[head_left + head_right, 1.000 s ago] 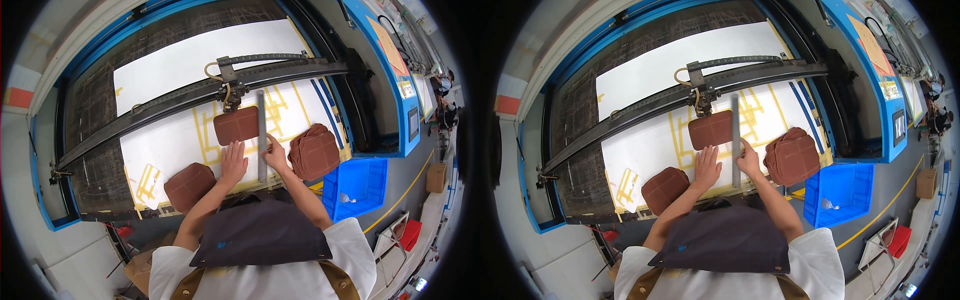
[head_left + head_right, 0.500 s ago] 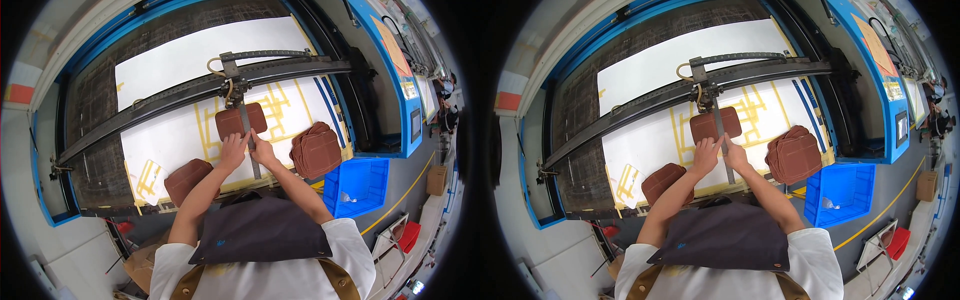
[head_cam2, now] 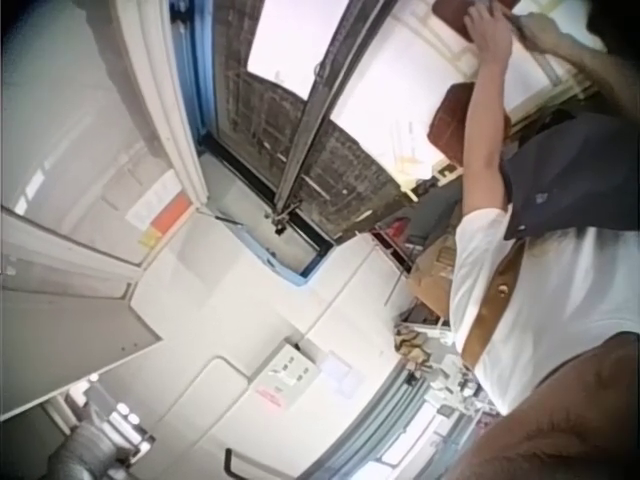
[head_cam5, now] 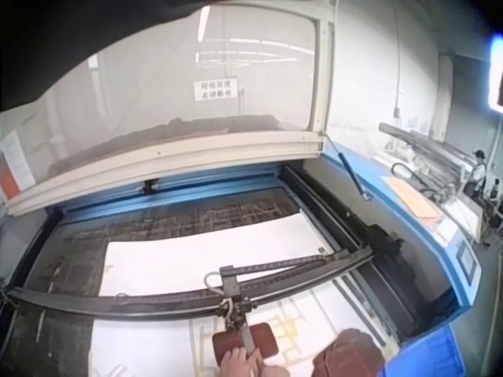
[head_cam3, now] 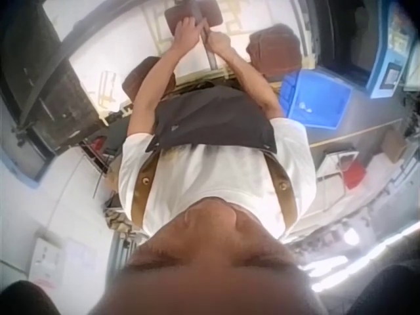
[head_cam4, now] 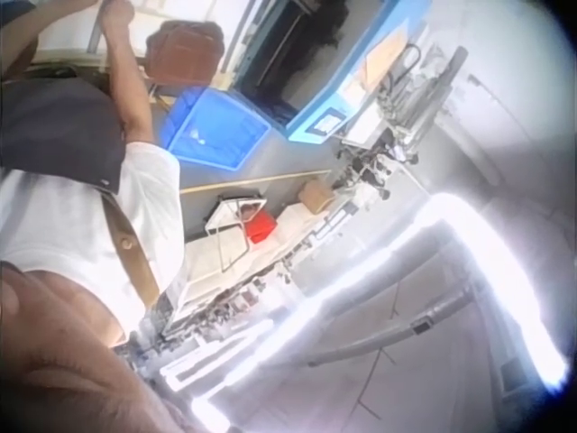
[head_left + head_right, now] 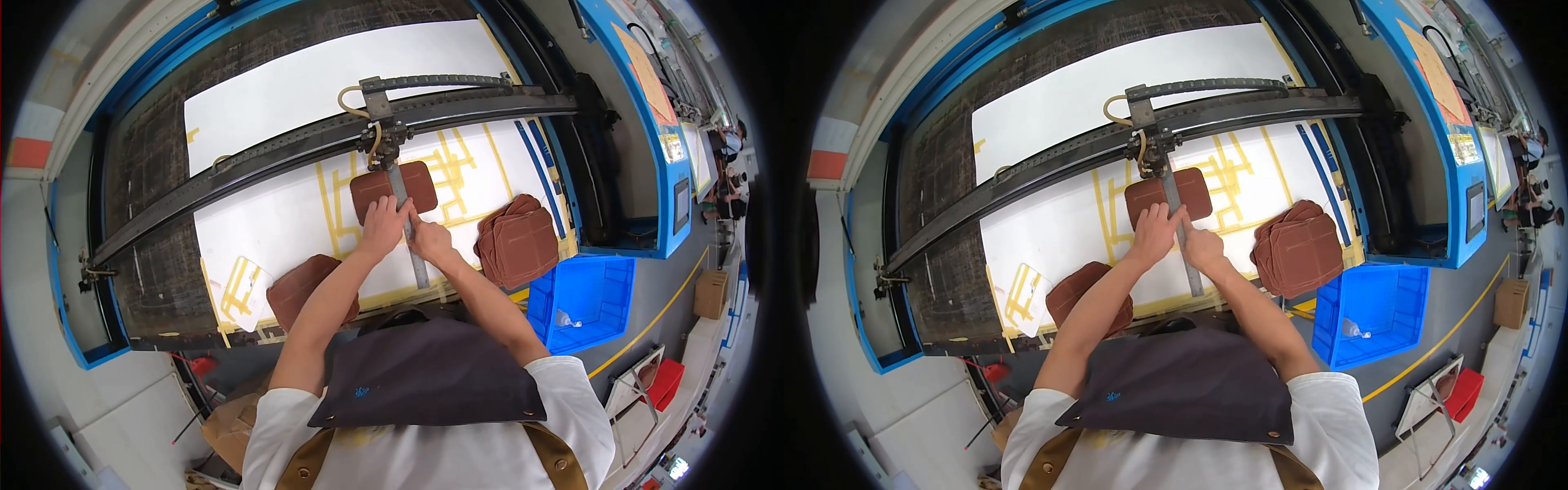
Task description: Manually position leather pieces and use a digital controller to operate an automated cutting machine.
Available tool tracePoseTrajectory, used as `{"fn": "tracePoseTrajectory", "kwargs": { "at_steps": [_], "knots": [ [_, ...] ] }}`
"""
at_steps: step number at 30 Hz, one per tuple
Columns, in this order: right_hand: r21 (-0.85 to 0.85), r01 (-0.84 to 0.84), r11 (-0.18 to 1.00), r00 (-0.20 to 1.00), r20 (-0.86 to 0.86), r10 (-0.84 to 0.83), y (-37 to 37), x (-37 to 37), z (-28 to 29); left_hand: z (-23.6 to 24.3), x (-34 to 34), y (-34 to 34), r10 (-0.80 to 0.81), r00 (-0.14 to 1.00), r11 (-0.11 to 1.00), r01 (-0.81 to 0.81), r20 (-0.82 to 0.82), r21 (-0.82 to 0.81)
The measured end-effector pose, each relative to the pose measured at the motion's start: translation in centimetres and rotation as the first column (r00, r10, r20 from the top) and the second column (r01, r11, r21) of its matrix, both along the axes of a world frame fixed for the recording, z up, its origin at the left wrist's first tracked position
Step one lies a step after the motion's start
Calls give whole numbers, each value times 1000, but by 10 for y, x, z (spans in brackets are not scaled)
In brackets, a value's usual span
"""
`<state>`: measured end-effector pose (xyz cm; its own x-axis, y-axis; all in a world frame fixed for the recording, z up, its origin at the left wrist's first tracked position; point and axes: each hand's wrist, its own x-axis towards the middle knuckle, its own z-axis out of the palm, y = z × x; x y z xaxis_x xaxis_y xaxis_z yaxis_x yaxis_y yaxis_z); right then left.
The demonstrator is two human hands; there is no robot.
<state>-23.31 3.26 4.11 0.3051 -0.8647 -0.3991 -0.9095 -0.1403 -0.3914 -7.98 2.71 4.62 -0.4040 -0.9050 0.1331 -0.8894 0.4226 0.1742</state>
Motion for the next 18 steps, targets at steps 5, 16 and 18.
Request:
{"fn": "tracePoseTrajectory", "kwargs": {
  "at_steps": [5, 16, 18],
  "knots": [
    [87, -65, 994, 996, -63, 71, 0, -2, 14, -3, 4, 8, 18, 1000, 1000, -18, -17, 8],
    [-261, 134, 956, 977, 195, -83, -23, -17, 4, -7, -19, 39, 118, 991, 992, -120, 65, 37],
    [-602, -80, 794, 979, 101, 175, -38, -14, -6, -7, -18, 39, 116, 990, 993, -117, 83, 13]
  ]
}}
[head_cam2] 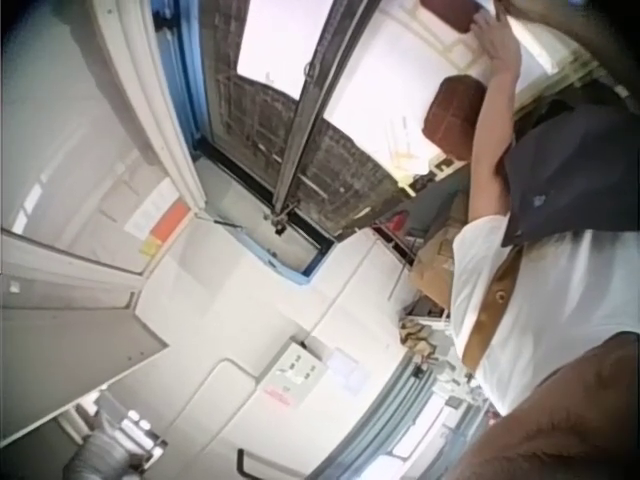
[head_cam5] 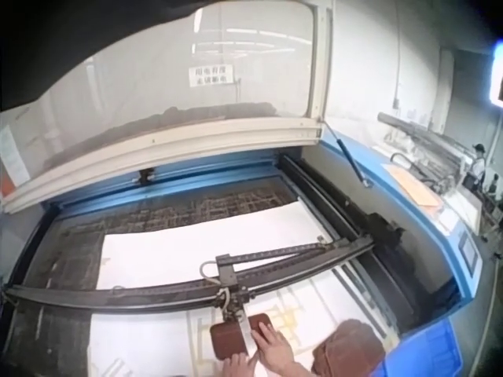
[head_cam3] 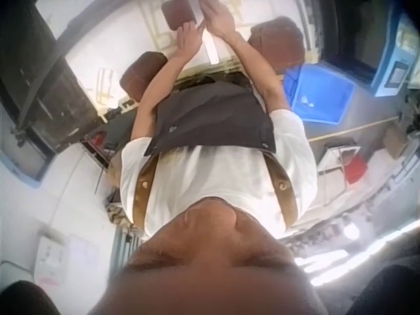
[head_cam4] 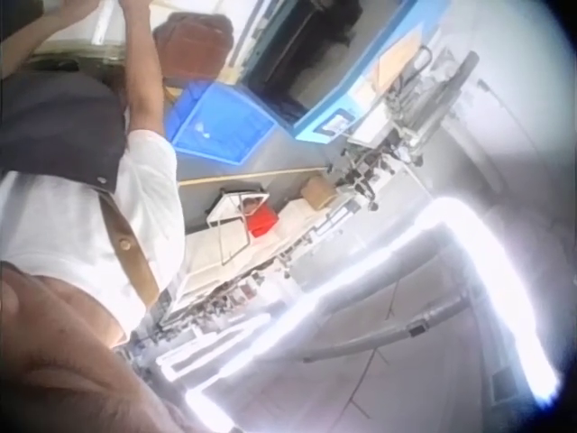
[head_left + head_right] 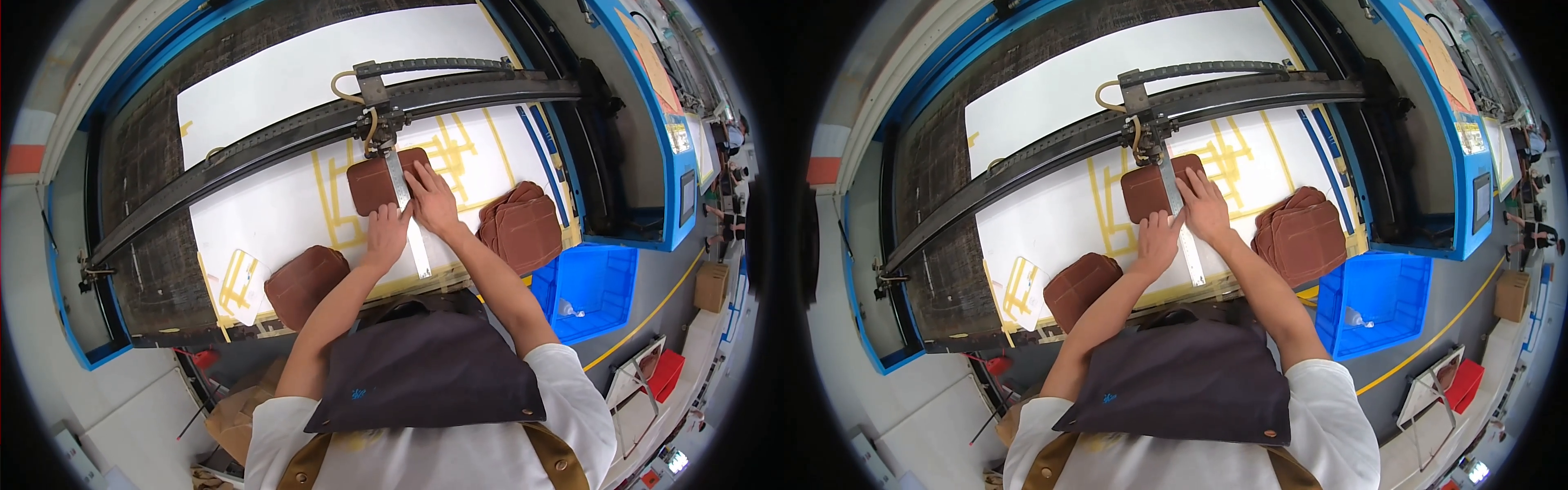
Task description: Manually position leather pieces and use a digital controller to operate an automated cutting machine.
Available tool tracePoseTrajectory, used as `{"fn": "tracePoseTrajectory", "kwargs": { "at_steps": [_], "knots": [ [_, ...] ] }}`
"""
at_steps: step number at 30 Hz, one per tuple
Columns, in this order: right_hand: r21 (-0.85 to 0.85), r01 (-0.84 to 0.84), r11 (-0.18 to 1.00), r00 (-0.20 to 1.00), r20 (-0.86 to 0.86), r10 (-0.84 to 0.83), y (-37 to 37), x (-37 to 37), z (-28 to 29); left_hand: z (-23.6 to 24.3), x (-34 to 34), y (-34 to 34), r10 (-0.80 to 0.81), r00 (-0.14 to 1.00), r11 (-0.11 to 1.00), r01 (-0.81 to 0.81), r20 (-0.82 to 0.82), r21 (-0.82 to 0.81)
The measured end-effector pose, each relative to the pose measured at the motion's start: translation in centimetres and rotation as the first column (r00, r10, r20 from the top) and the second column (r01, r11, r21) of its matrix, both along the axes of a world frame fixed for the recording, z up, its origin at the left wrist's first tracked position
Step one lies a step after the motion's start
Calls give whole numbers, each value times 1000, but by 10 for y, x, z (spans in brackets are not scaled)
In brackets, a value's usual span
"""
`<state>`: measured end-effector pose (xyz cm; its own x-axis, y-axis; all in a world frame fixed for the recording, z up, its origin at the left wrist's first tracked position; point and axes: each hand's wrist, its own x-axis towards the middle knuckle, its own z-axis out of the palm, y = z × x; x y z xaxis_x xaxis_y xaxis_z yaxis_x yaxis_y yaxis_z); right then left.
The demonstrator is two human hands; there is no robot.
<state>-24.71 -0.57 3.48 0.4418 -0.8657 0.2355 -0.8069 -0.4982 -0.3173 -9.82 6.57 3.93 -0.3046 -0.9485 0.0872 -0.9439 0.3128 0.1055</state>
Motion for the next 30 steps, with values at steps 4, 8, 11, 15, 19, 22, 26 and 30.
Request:
{"fn": "tracePoseTrajectory", "kwargs": {
  "at_steps": [4, 8, 11, 15, 19, 22, 26, 30],
  "knots": [
    [43, -46, 998, 986, -159, 52, -15, 1, -13, -2, 1, 3, -14, 999, 1000, 14, 41, 4],
    [161, 79, 984, 950, -311, -26, -9, -4, -16, -3, 0, 3, -1, 997, 1000, 2, 78, -10],
    [189, 200, 961, 910, -400, -110, -2, 7, -12, -5, 2, 4, 4, 999, 1000, -3, 48, -10],
    [90, 121, 988, 972, -211, -100, -14, 13, -16, -5, -1, 3, 3, 999, 1000, -2, 36, -4],
    [165, 31, 986, 950, -312, 22, -27, 5, -19, -2, -2, 2, 5, 1000, 1000, -5, 21, -5],
    [155, 116, 981, 932, -357, -53, -26, -2, -16, -3, -2, 3, 23, 999, 1000, -22, -37, 7],
    [140, 195, 971, 915, -383, -128, -19, -15, -19, -4, -5, 4, 45, 997, 999, -44, -66, 25],
    [123, 179, 976, 984, -44, -175, 5, -25, -2, -3, 2, 11, 53, 993, 999, -51, -106, 19]
  ]
}}
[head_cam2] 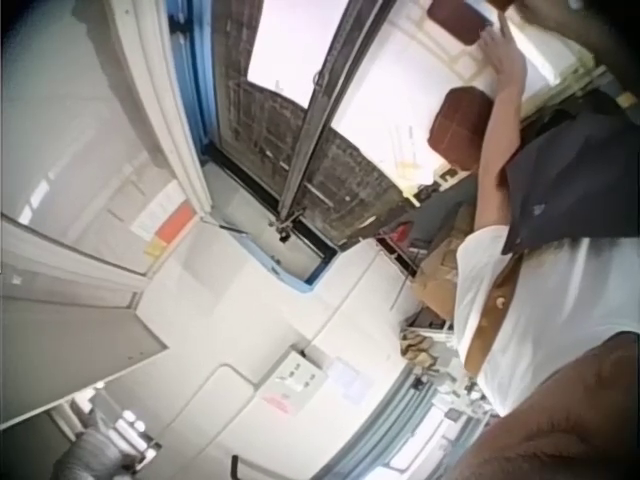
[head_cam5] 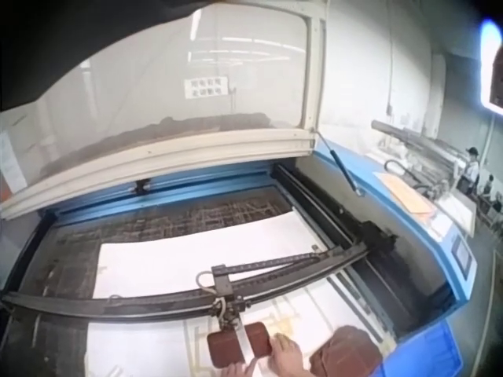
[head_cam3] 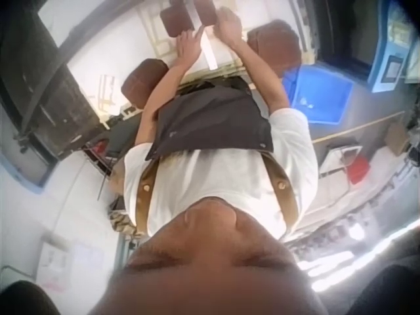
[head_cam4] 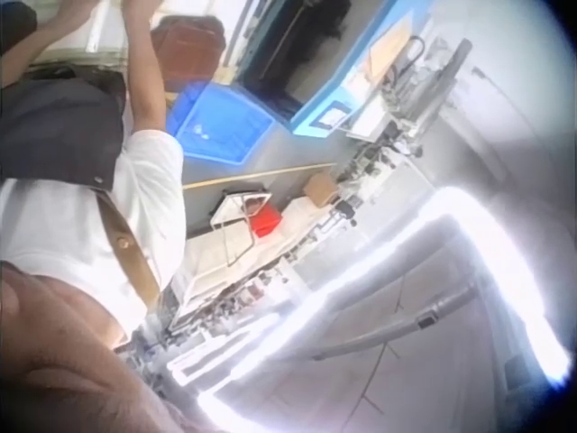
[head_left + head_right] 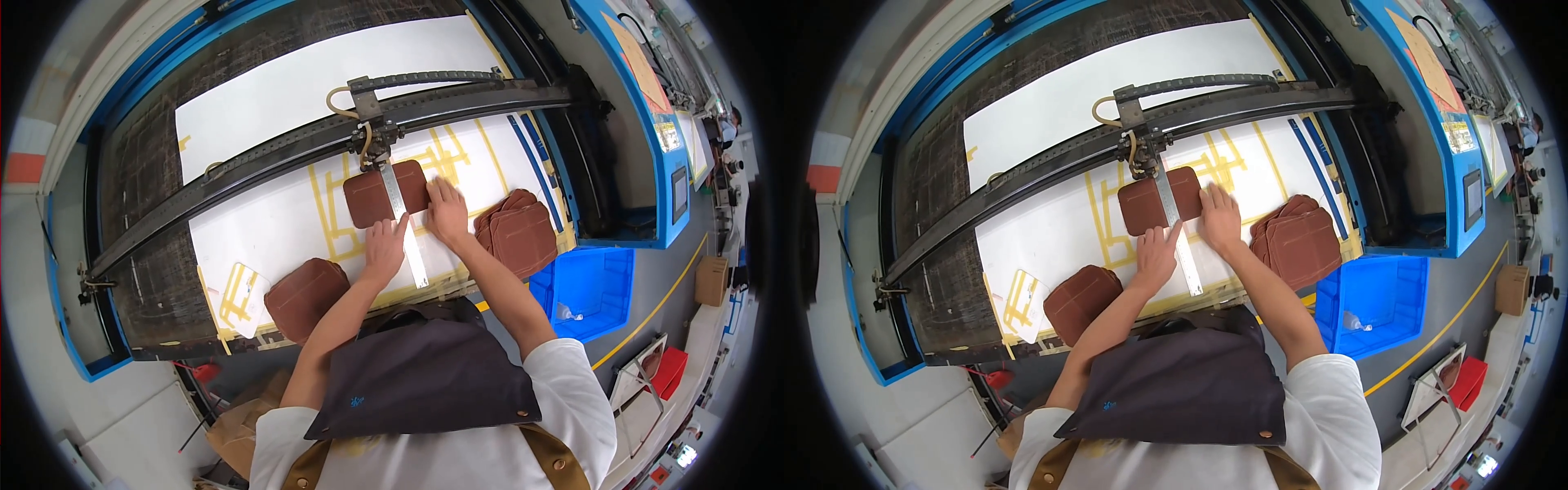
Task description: Manually position leather pieces and use a digital controller to operate an automated cutting machine.
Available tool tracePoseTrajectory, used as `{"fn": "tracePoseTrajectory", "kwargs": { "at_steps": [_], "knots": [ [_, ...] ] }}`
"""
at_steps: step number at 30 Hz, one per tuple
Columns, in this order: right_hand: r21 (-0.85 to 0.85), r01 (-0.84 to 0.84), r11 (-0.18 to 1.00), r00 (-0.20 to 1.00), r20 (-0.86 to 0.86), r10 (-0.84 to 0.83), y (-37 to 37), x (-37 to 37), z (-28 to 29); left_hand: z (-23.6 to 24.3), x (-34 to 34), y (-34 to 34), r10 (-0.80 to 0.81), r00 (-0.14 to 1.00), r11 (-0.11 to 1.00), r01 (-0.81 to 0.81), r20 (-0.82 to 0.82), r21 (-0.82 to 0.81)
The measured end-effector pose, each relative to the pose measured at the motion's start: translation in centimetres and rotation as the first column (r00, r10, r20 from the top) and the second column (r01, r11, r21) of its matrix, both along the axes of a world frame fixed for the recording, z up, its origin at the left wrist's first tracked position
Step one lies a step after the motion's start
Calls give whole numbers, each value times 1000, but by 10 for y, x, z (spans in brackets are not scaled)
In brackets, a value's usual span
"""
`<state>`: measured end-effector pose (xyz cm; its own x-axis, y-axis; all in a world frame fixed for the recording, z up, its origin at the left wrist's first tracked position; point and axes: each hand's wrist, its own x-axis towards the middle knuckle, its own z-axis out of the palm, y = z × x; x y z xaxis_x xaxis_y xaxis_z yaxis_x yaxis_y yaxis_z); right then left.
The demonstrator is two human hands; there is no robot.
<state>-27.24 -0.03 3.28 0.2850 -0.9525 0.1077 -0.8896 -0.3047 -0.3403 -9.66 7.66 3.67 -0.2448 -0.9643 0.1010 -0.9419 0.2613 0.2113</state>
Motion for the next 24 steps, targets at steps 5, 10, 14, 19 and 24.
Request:
{"fn": "tracePoseTrajectory", "kwargs": {
  "at_steps": [5, 10, 14, 19, 24],
  "knots": [
    [474, 119, 873, 856, 397, -332, 63, -1, -1, 1, 0, 32, 77, 935, 995, -50, -345, 87],
    [613, 172, 771, 773, 401, -491, 87, 9, -6, -10, -16, 52, 373, 725, 910, -165, -579, 380],
    [601, 211, 771, 796, 352, -492, 80, 14, -4, -16, -25, 51, 554, 506, 821, -198, -661, 536],
    [598, 215, 772, 822, 316, -474, 73, 15, -19, -11, -26, 50, 594, 460, 792, -193, -660, 579],
    [679, 131, 722, 805, 352, -477, 72, 19, -20, -18, -25, 56, 585, 444, 800, -178, -679, 573]
  ]
}}
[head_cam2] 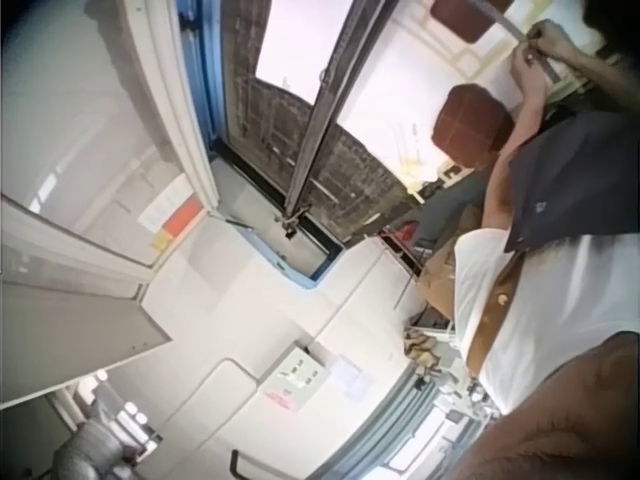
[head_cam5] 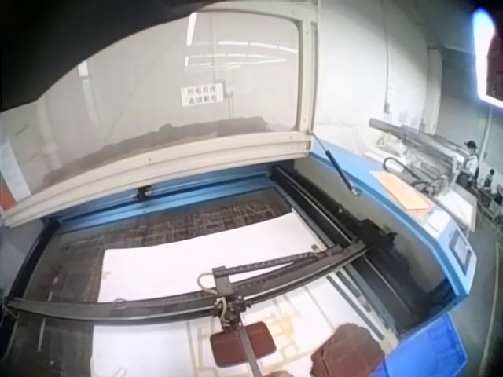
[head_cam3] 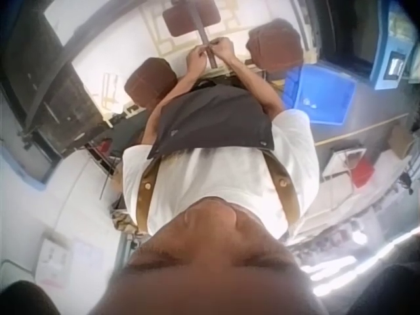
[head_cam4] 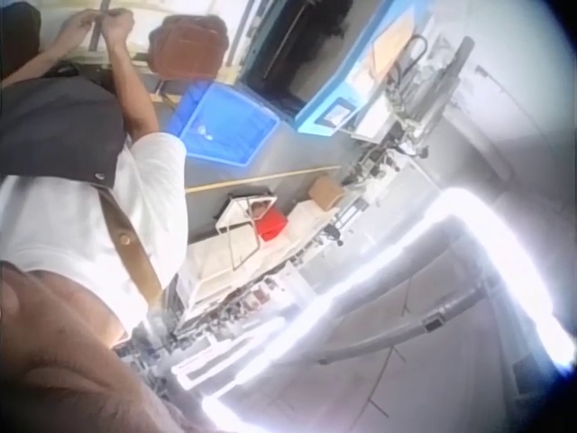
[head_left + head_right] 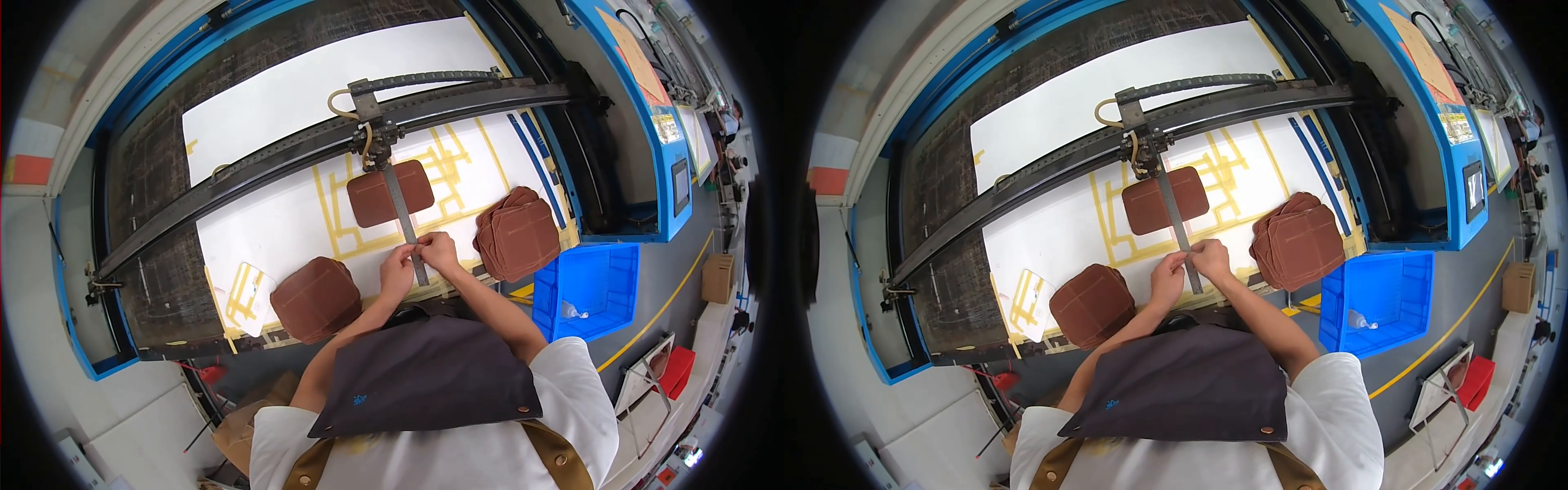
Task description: Manually position leather pieces and use a digital controller to operate an automated cutting machine.
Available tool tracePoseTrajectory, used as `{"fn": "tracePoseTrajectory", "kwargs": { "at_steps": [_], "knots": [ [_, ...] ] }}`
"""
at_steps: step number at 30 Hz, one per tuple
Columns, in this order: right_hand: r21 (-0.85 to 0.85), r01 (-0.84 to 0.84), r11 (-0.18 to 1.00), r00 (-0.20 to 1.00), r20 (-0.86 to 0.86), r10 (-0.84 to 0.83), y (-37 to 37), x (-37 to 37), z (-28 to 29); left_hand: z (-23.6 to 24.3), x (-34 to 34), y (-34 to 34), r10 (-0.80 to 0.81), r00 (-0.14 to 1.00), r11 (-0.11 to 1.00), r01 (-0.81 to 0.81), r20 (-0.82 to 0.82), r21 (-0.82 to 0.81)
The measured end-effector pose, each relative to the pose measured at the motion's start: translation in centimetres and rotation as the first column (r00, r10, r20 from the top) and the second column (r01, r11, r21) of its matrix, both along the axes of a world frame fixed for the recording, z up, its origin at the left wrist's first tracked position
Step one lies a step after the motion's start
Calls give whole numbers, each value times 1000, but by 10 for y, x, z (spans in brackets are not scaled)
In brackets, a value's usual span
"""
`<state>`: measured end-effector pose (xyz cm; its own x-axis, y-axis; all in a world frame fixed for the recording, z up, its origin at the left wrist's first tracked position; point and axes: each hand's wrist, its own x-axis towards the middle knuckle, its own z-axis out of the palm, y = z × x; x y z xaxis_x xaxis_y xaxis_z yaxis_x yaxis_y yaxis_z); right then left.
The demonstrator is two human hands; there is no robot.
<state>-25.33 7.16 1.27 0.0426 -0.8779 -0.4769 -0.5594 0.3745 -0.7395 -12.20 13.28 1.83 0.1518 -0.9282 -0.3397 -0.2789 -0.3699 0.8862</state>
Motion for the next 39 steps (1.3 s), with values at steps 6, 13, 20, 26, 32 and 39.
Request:
{"fn": "tracePoseTrajectory", "kwargs": {
  "at_steps": [6, 13, 20, 26, 32, 39],
  "knots": [
    [32, 127, 991, 982, 138, -130, 7, -10, 5, 0, -1, 6, 18, 1000, 997, -19, -9, -73],
    [-163, 247, 955, 966, -40, -257, 17, -70, 10, -5, 5, 28, -267, 908, 918, 342, 323, -201],
    [-634, 193, 749, 965, -18, -263, 30, -76, 65, -42, 17, 35, -212, 799, 728, 513, 562, -455],
    [-997, 80, 7, 828, 63, -558, -16, -257, 283, -32, 9, 34, -218, 743, 712, 565, 633, -418],
    [-928, 351, -124, 425, 276, -862, -56, -495, 284, -29, -3, 38, -224, 754, 743, 542, 618, -393],
    [-933, 344, 107, 309, 5, -951, -82, -538, 249, 3, -6, 46, -382, 713, 874, 486, 588, -20]
  ]
}}
